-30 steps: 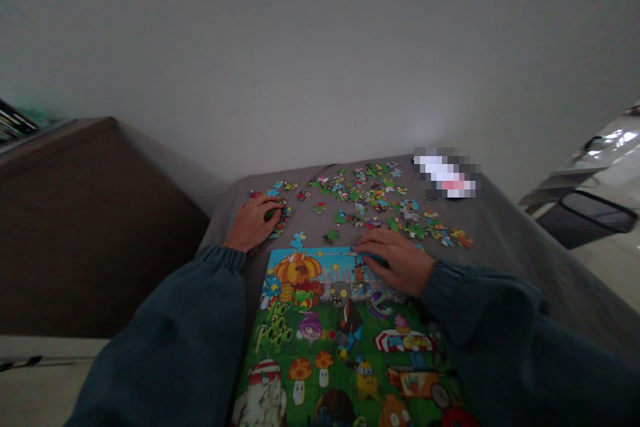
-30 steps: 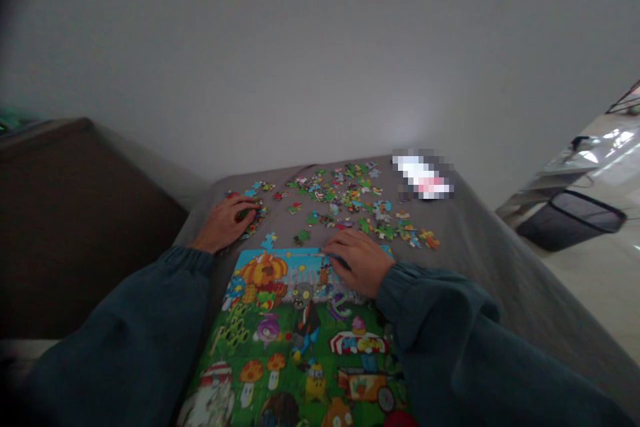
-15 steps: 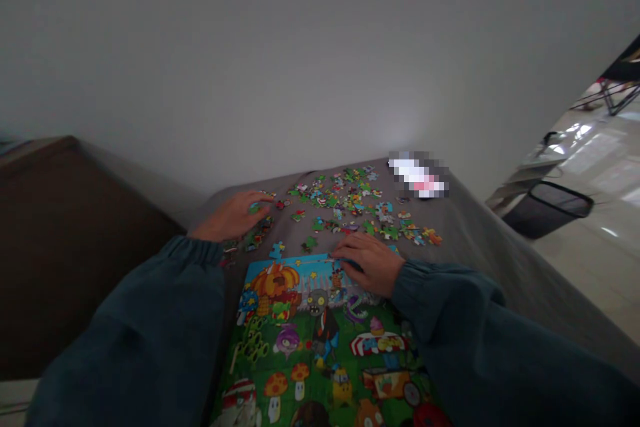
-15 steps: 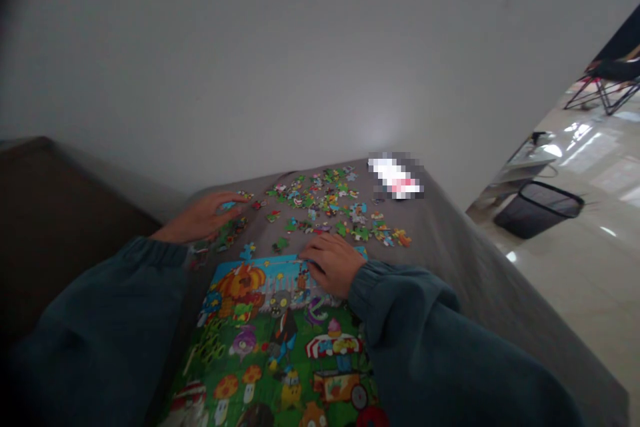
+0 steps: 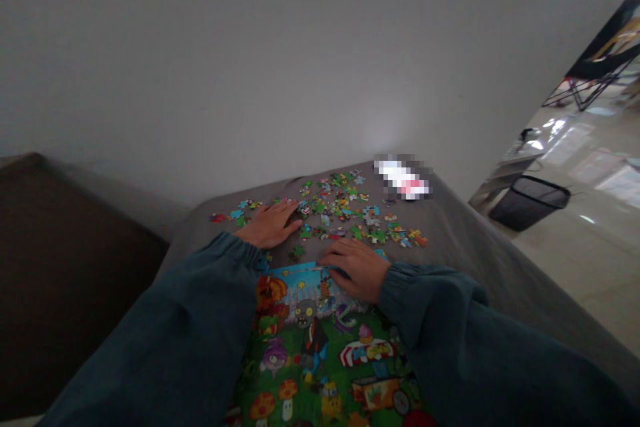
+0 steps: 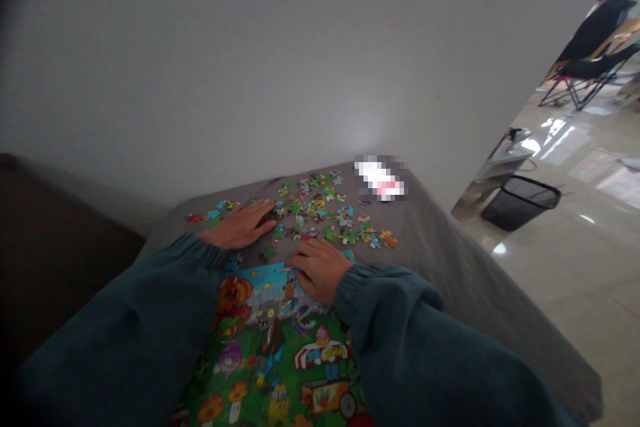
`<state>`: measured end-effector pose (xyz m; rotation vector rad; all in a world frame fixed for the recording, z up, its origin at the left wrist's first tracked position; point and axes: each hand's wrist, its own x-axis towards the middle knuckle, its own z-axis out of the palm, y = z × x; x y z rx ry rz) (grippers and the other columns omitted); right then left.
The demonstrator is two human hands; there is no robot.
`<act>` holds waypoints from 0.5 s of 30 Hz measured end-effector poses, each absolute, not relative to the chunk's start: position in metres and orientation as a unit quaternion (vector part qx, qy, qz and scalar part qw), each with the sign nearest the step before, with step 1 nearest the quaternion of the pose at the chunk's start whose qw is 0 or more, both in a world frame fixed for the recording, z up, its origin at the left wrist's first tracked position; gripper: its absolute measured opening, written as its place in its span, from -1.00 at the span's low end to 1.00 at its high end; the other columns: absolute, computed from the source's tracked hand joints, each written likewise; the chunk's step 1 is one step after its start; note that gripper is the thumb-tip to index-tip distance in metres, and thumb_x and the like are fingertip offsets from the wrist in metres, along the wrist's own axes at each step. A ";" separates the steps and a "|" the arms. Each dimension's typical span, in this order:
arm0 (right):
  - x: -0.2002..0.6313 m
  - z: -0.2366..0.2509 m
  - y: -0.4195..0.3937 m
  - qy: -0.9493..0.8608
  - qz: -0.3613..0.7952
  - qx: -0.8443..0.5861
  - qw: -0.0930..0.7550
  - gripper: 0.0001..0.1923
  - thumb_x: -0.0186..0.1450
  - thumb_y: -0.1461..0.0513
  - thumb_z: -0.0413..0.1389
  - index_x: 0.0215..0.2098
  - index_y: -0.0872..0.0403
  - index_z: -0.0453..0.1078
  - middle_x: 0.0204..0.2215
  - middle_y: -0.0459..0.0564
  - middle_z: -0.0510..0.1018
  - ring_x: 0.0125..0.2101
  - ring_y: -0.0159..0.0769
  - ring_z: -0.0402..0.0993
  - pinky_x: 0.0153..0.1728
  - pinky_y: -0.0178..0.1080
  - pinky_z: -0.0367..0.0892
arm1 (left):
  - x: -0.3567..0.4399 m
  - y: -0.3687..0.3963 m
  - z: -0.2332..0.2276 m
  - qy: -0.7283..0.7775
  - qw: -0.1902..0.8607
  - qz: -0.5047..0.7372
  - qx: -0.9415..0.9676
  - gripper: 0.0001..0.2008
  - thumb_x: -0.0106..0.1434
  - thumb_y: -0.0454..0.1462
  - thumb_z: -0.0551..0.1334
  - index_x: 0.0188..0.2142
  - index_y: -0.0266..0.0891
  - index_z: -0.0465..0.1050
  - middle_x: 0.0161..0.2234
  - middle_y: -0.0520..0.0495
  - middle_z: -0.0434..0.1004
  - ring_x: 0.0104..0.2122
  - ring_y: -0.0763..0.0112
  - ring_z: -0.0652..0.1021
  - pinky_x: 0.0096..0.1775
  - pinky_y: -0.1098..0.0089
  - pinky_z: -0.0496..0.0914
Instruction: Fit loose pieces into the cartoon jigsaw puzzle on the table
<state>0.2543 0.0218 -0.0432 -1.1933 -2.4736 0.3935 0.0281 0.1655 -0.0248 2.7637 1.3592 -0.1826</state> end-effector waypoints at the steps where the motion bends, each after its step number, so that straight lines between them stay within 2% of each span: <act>1: 0.254 -0.043 0.022 -0.877 0.140 -0.423 0.181 -0.67 0.37 0.30 0.04 0.05 0.14 0.48 -0.06 0.10 0.55 -0.03 -0.09 0.40 0.01 -0.03 0.29 | 0.024 0.161 -0.023 0.439 0.029 -0.066 0.896 -0.33 0.45 0.05 -0.16 0.39 -0.26 0.04 0.40 -0.22 0.08 0.39 0.10 0.11 0.31 0.00 0.03; 9: 0.255 -0.046 0.023 -0.876 0.140 -0.422 0.189 -0.69 0.36 0.29 0.07 0.03 0.14 0.49 -0.06 0.12 0.55 -0.03 -0.11 0.39 0.01 -0.05 0.27 | 0.001 0.129 -0.019 0.419 0.048 -0.099 0.901 -0.29 0.44 0.12 -0.21 0.44 -0.17 -0.09 0.44 -0.09 -0.09 0.41 0.05 0.01 0.30 -0.04 0.05; 15: 0.255 -0.046 0.022 -0.872 0.149 -0.424 0.192 -0.68 0.36 0.30 0.06 0.04 0.14 0.49 -0.05 0.10 0.55 -0.02 -0.10 0.39 0.03 -0.03 0.28 | -0.016 0.106 -0.028 0.425 0.041 -0.083 0.900 -0.28 0.44 0.15 -0.23 0.44 -0.12 -0.13 0.44 -0.02 -0.14 0.41 0.12 0.02 0.30 -0.01 0.07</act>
